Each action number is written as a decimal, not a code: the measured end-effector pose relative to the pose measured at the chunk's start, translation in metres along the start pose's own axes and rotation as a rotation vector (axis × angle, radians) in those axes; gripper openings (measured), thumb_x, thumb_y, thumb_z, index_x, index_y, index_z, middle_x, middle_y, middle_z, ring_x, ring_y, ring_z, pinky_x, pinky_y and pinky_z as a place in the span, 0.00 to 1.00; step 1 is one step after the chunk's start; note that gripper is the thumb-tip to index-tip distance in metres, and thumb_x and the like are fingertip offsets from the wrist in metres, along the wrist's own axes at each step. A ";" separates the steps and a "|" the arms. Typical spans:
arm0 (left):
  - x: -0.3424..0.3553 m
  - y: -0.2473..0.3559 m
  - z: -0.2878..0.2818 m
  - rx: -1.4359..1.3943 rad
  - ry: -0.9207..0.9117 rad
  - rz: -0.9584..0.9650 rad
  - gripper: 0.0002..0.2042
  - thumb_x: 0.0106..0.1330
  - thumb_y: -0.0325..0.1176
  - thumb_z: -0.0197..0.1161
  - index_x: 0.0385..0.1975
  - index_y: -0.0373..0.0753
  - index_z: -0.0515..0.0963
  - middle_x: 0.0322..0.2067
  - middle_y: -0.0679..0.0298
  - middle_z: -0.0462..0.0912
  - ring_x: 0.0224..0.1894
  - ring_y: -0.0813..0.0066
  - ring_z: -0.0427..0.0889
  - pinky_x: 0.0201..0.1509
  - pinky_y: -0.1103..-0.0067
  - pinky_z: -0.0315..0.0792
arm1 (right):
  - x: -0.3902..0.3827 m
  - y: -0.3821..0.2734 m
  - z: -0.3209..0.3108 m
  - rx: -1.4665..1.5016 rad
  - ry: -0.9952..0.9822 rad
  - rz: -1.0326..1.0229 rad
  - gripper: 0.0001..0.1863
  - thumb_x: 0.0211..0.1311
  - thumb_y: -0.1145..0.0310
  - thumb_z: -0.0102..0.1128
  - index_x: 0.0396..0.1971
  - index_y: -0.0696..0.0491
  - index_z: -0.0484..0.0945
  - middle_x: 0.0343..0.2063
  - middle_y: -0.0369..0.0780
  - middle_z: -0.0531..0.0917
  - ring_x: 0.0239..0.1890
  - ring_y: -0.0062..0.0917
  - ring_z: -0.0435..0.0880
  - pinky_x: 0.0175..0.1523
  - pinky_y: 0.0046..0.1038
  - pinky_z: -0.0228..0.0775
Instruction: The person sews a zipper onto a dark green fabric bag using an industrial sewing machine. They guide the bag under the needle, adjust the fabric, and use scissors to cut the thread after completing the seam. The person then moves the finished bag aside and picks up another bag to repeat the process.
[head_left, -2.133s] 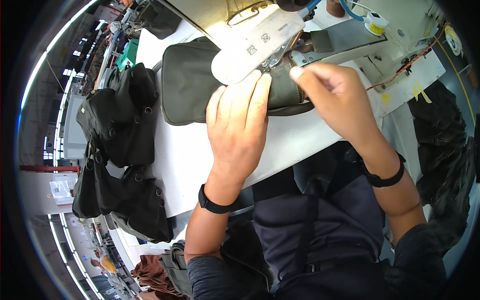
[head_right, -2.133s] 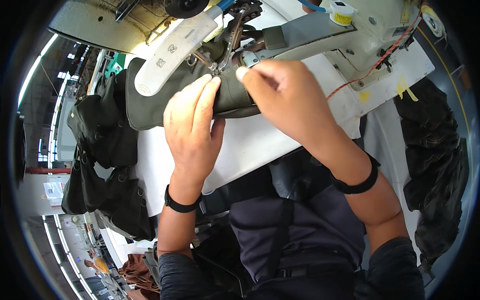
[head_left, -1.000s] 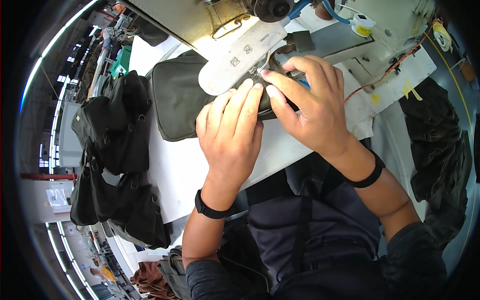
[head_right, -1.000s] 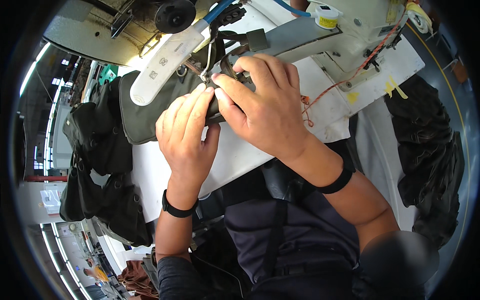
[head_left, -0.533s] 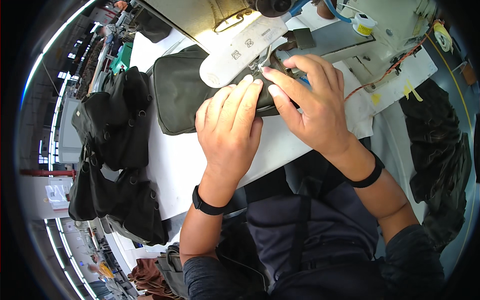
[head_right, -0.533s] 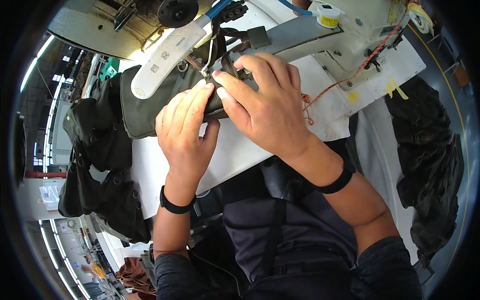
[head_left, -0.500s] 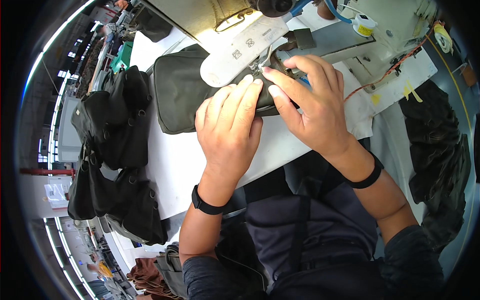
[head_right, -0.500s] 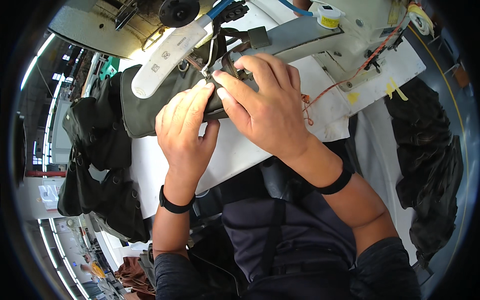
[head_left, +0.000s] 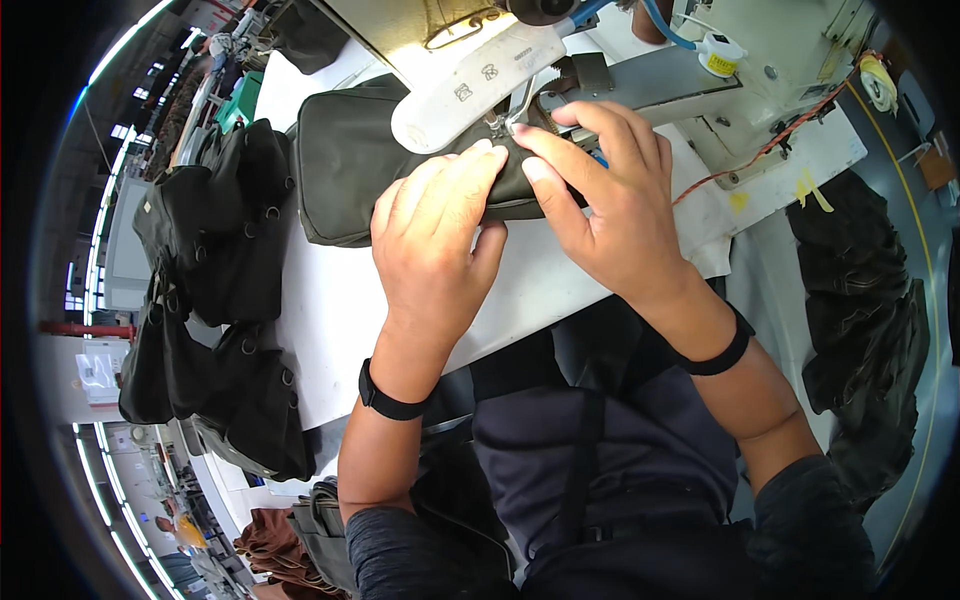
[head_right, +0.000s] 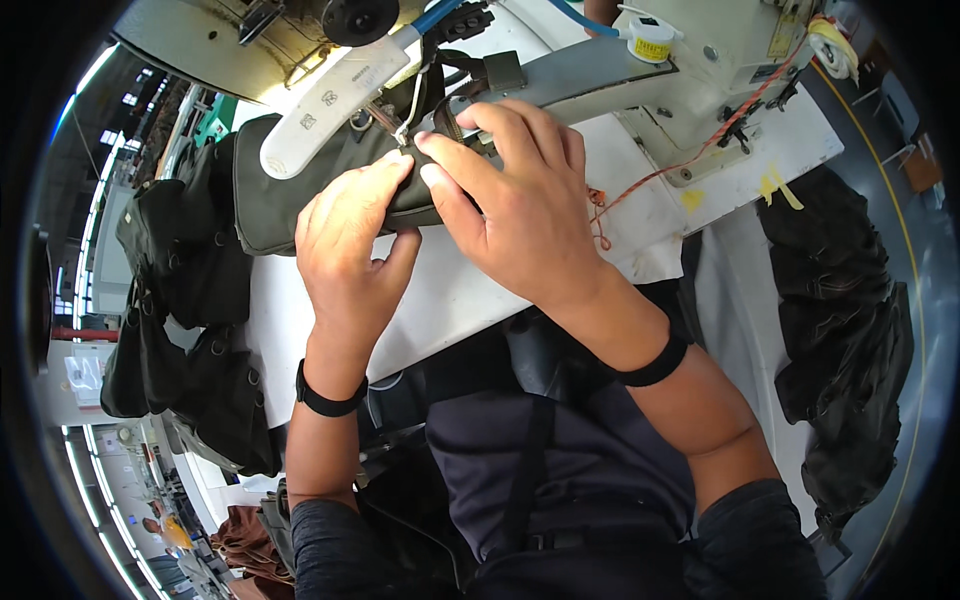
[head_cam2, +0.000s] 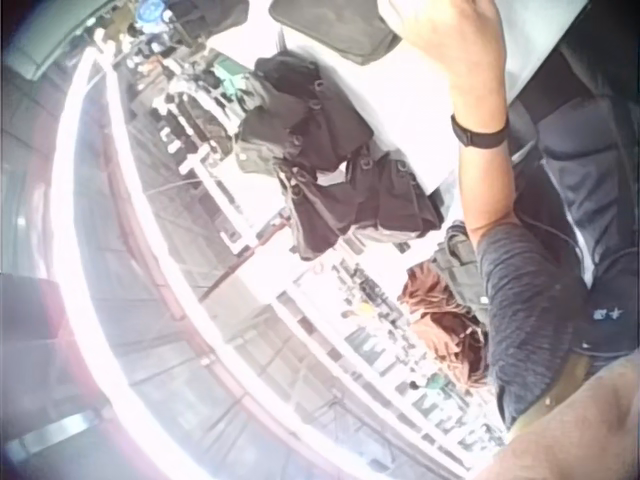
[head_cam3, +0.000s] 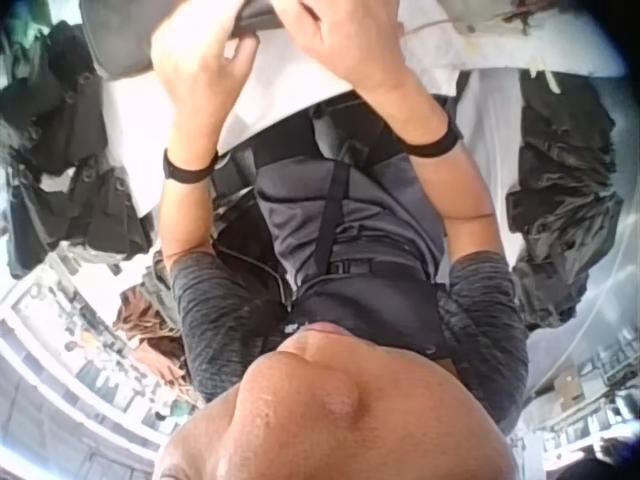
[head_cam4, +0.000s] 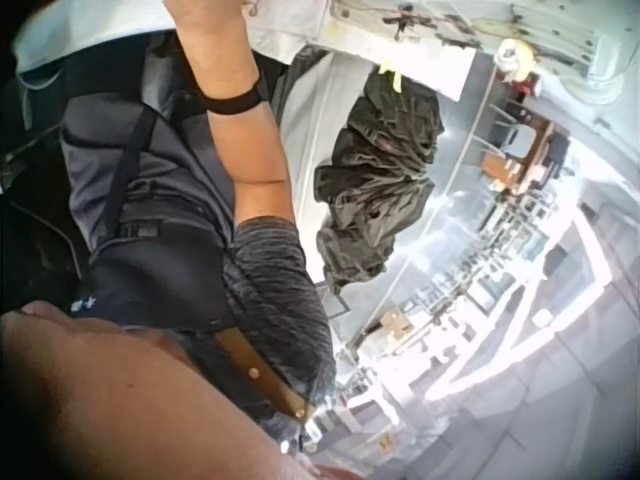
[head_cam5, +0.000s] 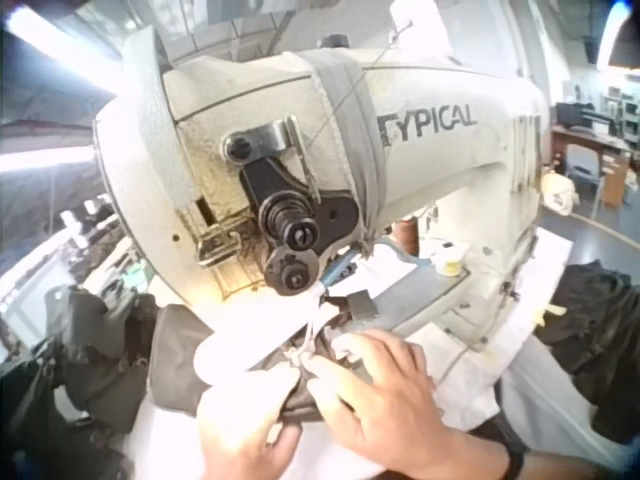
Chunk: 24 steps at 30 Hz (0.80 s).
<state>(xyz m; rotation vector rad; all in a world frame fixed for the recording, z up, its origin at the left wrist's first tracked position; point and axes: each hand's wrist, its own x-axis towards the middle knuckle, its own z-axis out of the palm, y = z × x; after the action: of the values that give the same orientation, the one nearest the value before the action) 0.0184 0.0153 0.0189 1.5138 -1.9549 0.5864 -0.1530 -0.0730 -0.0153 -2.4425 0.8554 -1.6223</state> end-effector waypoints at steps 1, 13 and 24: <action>0.001 0.000 -0.001 0.001 0.000 0.001 0.27 0.48 0.21 0.70 0.54 0.43 0.85 0.53 0.66 0.89 0.55 0.64 0.85 0.60 0.68 0.74 | 0.001 0.000 0.000 0.003 0.001 -0.001 0.14 0.65 0.62 0.69 0.49 0.47 0.89 0.52 0.38 0.82 0.57 0.36 0.77 0.59 0.40 0.64; 0.003 -0.001 -0.006 -0.049 -0.043 -0.017 0.26 0.49 0.21 0.71 0.53 0.41 0.85 0.53 0.63 0.89 0.55 0.61 0.86 0.62 0.66 0.75 | 0.000 -0.001 -0.001 0.001 -0.012 0.016 0.14 0.64 0.64 0.69 0.49 0.47 0.89 0.53 0.39 0.82 0.58 0.36 0.77 0.60 0.39 0.63; 0.003 -0.003 -0.005 -0.044 -0.052 -0.023 0.27 0.47 0.22 0.71 0.53 0.40 0.85 0.52 0.62 0.89 0.55 0.61 0.85 0.60 0.66 0.75 | 0.003 -0.002 -0.003 -0.034 -0.049 0.027 0.14 0.65 0.63 0.68 0.49 0.46 0.89 0.54 0.39 0.82 0.60 0.37 0.77 0.61 0.40 0.64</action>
<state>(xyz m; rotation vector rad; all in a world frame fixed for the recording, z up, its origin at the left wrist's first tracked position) 0.0221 0.0158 0.0243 1.5361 -1.9732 0.4955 -0.1540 -0.0720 -0.0104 -2.4709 0.9118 -1.5455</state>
